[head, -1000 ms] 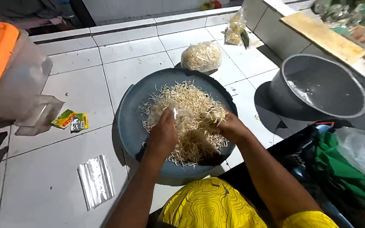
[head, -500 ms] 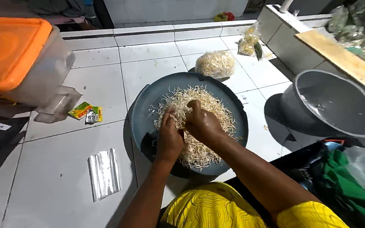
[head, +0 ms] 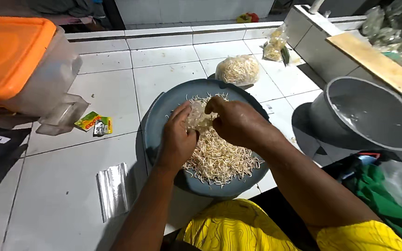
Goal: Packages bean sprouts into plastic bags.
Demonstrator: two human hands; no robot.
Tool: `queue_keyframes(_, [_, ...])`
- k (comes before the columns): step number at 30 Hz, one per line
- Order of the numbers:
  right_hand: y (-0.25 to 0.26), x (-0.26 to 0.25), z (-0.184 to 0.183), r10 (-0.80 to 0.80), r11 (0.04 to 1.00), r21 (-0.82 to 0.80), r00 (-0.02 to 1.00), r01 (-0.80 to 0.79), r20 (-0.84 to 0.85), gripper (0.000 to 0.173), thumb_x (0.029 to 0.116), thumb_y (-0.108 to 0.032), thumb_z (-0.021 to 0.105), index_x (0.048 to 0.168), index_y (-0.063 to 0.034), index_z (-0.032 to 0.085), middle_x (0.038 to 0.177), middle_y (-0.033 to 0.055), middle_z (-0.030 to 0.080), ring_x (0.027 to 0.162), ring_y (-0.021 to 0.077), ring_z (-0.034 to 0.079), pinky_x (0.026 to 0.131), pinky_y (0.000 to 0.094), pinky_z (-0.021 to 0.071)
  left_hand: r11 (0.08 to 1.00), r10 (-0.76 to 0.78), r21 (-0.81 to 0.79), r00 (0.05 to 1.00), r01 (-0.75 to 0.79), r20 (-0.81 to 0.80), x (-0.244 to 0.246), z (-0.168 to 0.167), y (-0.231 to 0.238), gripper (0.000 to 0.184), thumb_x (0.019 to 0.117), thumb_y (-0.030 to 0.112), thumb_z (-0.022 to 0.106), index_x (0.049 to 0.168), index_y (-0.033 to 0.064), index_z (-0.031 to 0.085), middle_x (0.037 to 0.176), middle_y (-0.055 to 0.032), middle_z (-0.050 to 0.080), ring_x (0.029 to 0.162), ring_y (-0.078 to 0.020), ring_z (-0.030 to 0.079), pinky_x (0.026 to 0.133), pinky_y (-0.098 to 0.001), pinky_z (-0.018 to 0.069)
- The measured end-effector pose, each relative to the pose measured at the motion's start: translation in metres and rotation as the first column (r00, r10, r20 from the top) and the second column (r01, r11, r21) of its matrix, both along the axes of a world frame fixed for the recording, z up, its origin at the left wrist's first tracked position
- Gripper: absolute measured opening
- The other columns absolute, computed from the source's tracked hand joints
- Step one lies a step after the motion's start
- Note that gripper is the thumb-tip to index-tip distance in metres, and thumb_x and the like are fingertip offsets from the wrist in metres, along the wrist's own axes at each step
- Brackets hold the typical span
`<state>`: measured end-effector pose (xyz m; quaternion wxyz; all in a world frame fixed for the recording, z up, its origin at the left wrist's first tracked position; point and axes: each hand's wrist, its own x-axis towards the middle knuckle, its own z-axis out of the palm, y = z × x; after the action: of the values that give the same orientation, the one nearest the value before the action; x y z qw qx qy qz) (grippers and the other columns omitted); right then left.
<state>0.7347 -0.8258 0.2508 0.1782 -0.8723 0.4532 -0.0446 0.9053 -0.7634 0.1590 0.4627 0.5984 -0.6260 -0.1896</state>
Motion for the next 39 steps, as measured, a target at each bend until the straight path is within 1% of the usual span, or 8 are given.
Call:
queue_keyframes(8, [-0.01,-0.016,-0.025,0.107,0.934,-0.346,0.848,0.093,0.518,0.019,0.0951,-0.01,0.067,0.113,-0.0058,0.067,0.11,0.005,0.071,0.091,0.0118,0.072,0.075,0.0318,0.0633,0.996,-0.084,0.009,0.927,0.093,-0.366,0.012,0.037,0.0,0.067,0.0812,-0.01,0.059,0.146,0.0082,0.056,0.156,-0.0021,0.049,0.059,-0.0107,0.062,0.043,-0.0283,0.0534])
queue_keyframes(12, [0.023,-0.039,-0.091,-0.014,0.998,-0.051,0.976,0.025,0.216,0.059,0.0833,-0.036,0.084,0.135,-0.0206,0.061,0.131,0.0124,0.061,0.108,0.0305,0.066,0.082,0.0524,0.0599,0.987,0.015,0.156,0.953,0.034,-0.304,0.026,0.028,-0.007,0.066,0.0841,-0.007,0.058,0.148,0.0099,0.054,0.152,-0.0044,0.053,0.061,-0.0115,0.065,0.047,-0.0297,0.0562])
queue_keyframes(16, [0.064,-0.048,-0.176,0.023,0.993,0.12,0.976,0.004,-0.217,0.093,0.0701,-0.037,0.089,0.152,-0.0403,0.044,0.162,0.0214,0.031,0.142,0.0551,0.034,0.084,0.075,0.0479,0.993,0.007,0.115,0.967,0.023,-0.256,0.03,0.032,-0.004,0.067,0.0852,-0.005,0.059,0.15,0.0125,0.052,0.152,-0.0051,0.052,0.064,-0.0121,0.066,0.048,-0.0303,0.0575])
queue_keyframes(21, [0.061,-0.072,-0.201,-0.12,0.992,-0.042,0.99,0.117,-0.068,0.041,0.0837,-0.024,0.078,0.123,-0.0218,0.068,0.142,0.015,0.055,0.125,0.0416,0.056,0.087,0.058,0.0573,1.0,-0.012,0.011,0.99,0.014,-0.14,0.024,0.039,0.007,0.067,0.0825,-0.003,0.057,0.148,0.0101,0.053,0.157,-0.0041,0.047,0.065,-0.0088,0.064,0.047,-0.0282,0.0544])
queue_keyframes(26, [0.022,-0.116,-0.185,-0.356,0.916,0.311,0.873,0.255,0.333,0.037,0.0858,-0.013,0.079,0.119,-0.0057,0.065,0.115,0.0161,0.066,0.091,0.0296,0.068,0.079,0.0525,0.0593,0.993,-0.11,0.05,0.984,0.103,0.14,-0.014,-0.008,0.013,0.064,0.0853,-0.004,0.06,0.148,0.0047,0.053,0.159,-0.0106,0.044,0.095,-0.0146,0.069,0.069,-0.0336,0.0598])
queue_keyframes(29, [0.008,-0.143,-0.182,-0.585,0.761,0.617,0.622,0.199,0.521,0.033,0.0912,-0.011,0.069,0.123,-0.0101,0.059,0.107,0.0103,0.066,0.079,0.0198,0.066,0.067,0.0412,0.0581,0.981,-0.166,0.148,0.946,0.129,0.278,-0.036,-0.051,0.01,0.061,0.09,0.0,0.065,0.149,0.0004,0.05,0.159,-0.0157,0.042,0.135,-0.0299,0.056,0.105,-0.0494,0.0528])
queue_keyframes(34, [0.005,-0.14,-0.166,-0.725,0.582,0.801,0.354,-0.144,0.59,0.039,0.0991,-0.027,0.054,0.138,-0.0232,0.052,0.103,0.0022,0.07,0.081,0.0124,0.068,0.068,0.034,0.0592,0.955,-0.204,0.262,0.947,0.137,0.247,-0.069,-0.088,0.01,0.065,0.0881,0.001,0.065,0.151,0.0028,0.047,0.162,-0.0132,0.039,0.133,-0.0296,0.057,0.101,-0.0504,0.0557])
queue_keyframes(39, [0.013,-0.076,-0.154,-0.75,0.483,0.838,0.375,-0.253,0.545,0.03,0.1018,-0.026,0.048,0.13,-0.02,0.055,0.094,0.0017,0.069,0.077,0.013,0.067,0.07,0.0354,0.059,0.988,-0.082,0.142,0.991,0.067,0.105,-0.074,-0.082,0.017,0.072,0.0808,-0.001,0.074,0.149,0.0027,0.051,0.16,-0.0106,0.042,0.136,-0.0233,0.054,0.106,-0.0434,0.0535])
